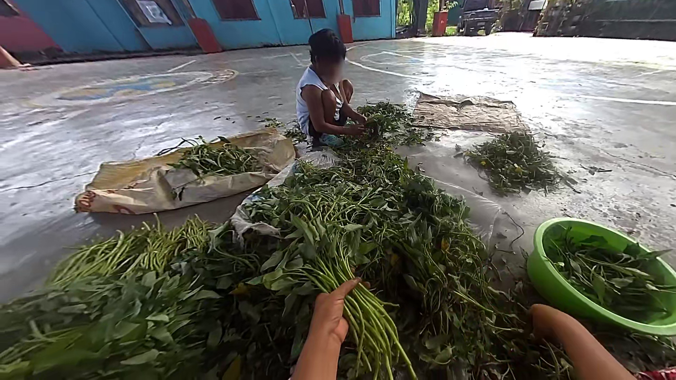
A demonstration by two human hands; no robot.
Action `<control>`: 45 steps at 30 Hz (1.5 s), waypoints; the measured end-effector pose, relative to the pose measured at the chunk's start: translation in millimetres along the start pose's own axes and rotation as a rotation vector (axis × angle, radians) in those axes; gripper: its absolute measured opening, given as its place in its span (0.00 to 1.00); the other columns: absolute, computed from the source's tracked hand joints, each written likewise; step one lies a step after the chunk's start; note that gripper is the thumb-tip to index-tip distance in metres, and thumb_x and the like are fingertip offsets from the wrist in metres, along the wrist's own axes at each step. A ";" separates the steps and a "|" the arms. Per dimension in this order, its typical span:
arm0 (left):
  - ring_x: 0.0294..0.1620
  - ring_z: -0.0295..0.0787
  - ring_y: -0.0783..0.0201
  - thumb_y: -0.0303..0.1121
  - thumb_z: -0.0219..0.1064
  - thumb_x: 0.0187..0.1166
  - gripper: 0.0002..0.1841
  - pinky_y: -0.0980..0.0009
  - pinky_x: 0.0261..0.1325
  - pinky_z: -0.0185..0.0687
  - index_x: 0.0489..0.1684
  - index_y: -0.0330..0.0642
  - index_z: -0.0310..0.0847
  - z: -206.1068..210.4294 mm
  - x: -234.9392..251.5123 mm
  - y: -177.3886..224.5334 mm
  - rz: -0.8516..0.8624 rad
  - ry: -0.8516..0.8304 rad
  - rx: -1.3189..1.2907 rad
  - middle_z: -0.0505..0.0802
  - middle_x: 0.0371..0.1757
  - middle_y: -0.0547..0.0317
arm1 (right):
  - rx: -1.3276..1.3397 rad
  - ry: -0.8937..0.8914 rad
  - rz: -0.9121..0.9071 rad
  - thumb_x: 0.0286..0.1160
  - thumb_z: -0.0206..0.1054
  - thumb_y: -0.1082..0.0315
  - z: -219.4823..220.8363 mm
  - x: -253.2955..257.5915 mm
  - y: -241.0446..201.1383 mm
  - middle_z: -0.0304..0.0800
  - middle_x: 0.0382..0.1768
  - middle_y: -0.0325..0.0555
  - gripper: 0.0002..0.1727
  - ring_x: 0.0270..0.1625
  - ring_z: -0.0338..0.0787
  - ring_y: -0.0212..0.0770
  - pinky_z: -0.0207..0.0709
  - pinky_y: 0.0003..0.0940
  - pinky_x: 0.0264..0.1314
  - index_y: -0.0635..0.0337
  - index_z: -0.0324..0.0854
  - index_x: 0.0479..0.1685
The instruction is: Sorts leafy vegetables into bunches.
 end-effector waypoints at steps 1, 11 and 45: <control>0.38 0.95 0.50 0.19 0.67 0.78 0.15 0.59 0.41 0.94 0.62 0.29 0.78 1.3 1.2 -1.4 -0.004 -0.003 0.002 0.93 0.44 0.39 | -0.047 -0.021 0.058 0.76 0.74 0.61 6.8 5.8 6.8 0.84 0.67 0.70 0.24 0.75 0.81 0.65 0.69 0.65 0.77 0.70 0.85 0.63; 0.37 0.94 0.50 0.17 0.68 0.76 0.16 0.59 0.40 0.94 0.61 0.29 0.79 -0.3 11.1 -1.9 0.030 0.040 -0.032 0.92 0.48 0.40 | 1.222 0.386 -0.790 0.86 0.63 0.71 -238.1 -133.2 -147.0 0.88 0.51 0.56 0.20 0.42 0.91 0.41 0.86 0.37 0.49 0.69 0.72 0.73; 0.37 0.95 0.51 0.18 0.68 0.77 0.15 0.60 0.43 0.94 0.61 0.27 0.79 3.8 3.8 -15.0 0.023 -0.011 0.071 0.94 0.42 0.40 | 1.588 0.305 -0.761 0.88 0.58 0.72 -56.6 -60.1 -164.4 0.89 0.55 0.56 0.15 0.50 0.94 0.47 0.90 0.43 0.51 0.66 0.70 0.68</control>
Point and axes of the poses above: each hand's wrist, its own x-axis towards the middle knuckle, its own z-axis out of the palm, y = z × x, the point moved 8 cm from there along x, towards the middle knuckle
